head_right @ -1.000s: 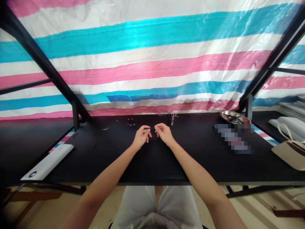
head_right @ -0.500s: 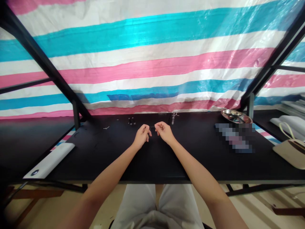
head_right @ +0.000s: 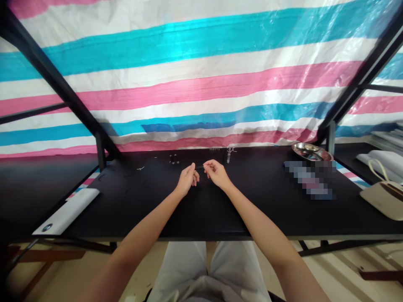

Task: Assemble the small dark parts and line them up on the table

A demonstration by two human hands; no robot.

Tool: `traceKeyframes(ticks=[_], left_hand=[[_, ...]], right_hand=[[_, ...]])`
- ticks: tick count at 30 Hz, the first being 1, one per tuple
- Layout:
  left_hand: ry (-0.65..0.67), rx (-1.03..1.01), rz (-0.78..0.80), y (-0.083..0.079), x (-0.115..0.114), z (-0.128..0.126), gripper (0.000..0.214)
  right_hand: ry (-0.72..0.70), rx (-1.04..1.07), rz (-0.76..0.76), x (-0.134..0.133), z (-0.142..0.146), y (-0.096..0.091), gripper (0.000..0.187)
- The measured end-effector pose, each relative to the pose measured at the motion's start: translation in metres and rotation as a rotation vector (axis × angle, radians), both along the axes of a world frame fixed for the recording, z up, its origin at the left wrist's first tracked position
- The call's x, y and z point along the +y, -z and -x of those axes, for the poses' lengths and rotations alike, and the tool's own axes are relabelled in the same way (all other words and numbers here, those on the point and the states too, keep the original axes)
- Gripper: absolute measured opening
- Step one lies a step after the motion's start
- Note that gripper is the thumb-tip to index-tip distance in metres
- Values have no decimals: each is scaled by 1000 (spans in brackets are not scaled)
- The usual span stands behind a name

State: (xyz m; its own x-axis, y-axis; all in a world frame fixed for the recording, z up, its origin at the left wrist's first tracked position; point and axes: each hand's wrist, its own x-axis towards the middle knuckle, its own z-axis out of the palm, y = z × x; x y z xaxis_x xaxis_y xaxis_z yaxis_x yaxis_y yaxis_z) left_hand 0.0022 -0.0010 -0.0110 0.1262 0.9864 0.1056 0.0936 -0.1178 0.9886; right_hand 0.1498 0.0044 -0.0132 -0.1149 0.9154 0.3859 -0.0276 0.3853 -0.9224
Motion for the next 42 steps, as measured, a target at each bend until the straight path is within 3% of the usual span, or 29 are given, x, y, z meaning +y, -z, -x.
traceKeyframes(ticks=[11, 21, 34, 42], left_hand=[[-24, 3, 24, -4, -2, 1, 51], [56, -62, -53, -2, -1, 0, 32], [-30, -20, -45, -7, -4, 2, 43], [-74, -109, -61, -1, 1, 4, 39]], right_hand=[[-9, -27, -56, -3, -1, -3, 26], [15, -25, 36, 1, -1, 1, 30], [29, -29, 1, -4, 1, -4, 32], [24, -147, -33, 4, -7, 5, 28]])
